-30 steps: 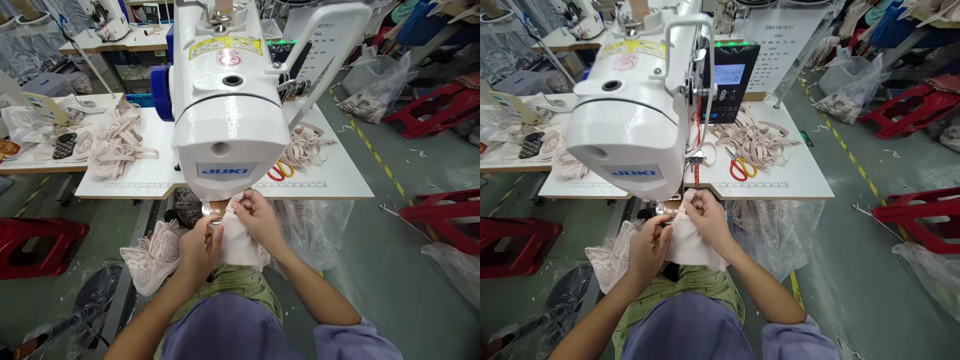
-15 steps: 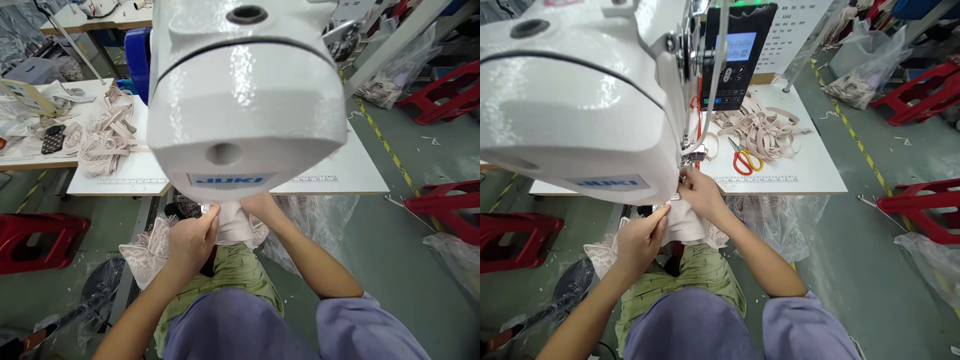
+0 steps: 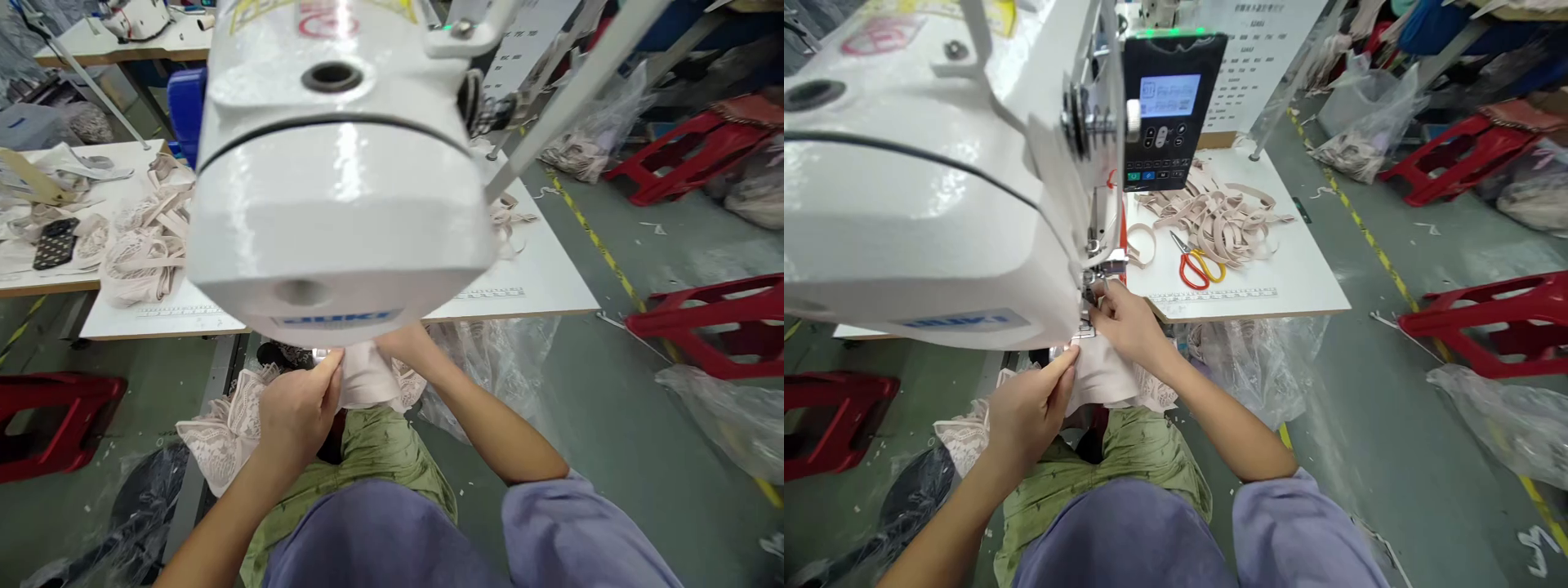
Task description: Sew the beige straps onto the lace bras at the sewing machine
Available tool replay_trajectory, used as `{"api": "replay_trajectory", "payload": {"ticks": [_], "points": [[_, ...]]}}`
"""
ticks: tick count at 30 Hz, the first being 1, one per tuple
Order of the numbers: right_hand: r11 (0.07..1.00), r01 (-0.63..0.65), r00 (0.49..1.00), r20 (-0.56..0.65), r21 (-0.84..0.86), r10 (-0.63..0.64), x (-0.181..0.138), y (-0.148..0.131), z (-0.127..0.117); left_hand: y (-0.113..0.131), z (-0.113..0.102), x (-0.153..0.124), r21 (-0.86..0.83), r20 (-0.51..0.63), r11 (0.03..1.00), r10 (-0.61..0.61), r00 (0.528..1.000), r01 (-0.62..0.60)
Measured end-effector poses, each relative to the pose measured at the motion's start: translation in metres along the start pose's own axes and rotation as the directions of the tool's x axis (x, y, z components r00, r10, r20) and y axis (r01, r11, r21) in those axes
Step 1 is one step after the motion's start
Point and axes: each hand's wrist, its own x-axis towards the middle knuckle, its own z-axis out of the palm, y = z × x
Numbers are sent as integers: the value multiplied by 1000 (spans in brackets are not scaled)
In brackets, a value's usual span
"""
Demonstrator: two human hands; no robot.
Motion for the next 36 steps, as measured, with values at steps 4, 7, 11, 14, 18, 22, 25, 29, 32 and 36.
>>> {"api": "replay_trajectory", "payload": {"ticks": [4,7,11,14,18,22,25,29,32,36], "points": [[1000,2,1000,14,-9,-2,-1,-1,-1,-4,-2,-2,80,-47,996,53,997,-49],[1000,3,1000,2,7,-3,-3,-1,-2,-7,-3,-2,114,-59,990,87,994,-80],[999,-42,999,-23,34,43,-7,-2,-2,-9,-5,-3,132,-45,984,125,991,-118],[998,-5,999,-44,67,8,-9,1,0,-11,-4,-4,134,-53,984,122,991,-114],[995,32,997,-72,91,-25,-13,12,-1,-14,0,-4,124,-74,985,127,989,-117],[999,31,990,-140,40,-25,-29,55,3,-13,2,-3,114,-75,984,148,986,-139],[988,-31,983,-183,-152,3,-53,111,9,-11,1,-1,109,-76,982,162,984,-154],[946,-101,995,-56,-307,88,-95,189,9,-10,1,0,62,-111,981,187,976,-181],[929,-106,985,93,-353,148,-120,224,-2,-10,1,1,34,-131,979,202,970,-200],[899,-140,937,238,-416,256,-137,241,-26,-8,1,1,33,-137,977,211,968,-209]]}}
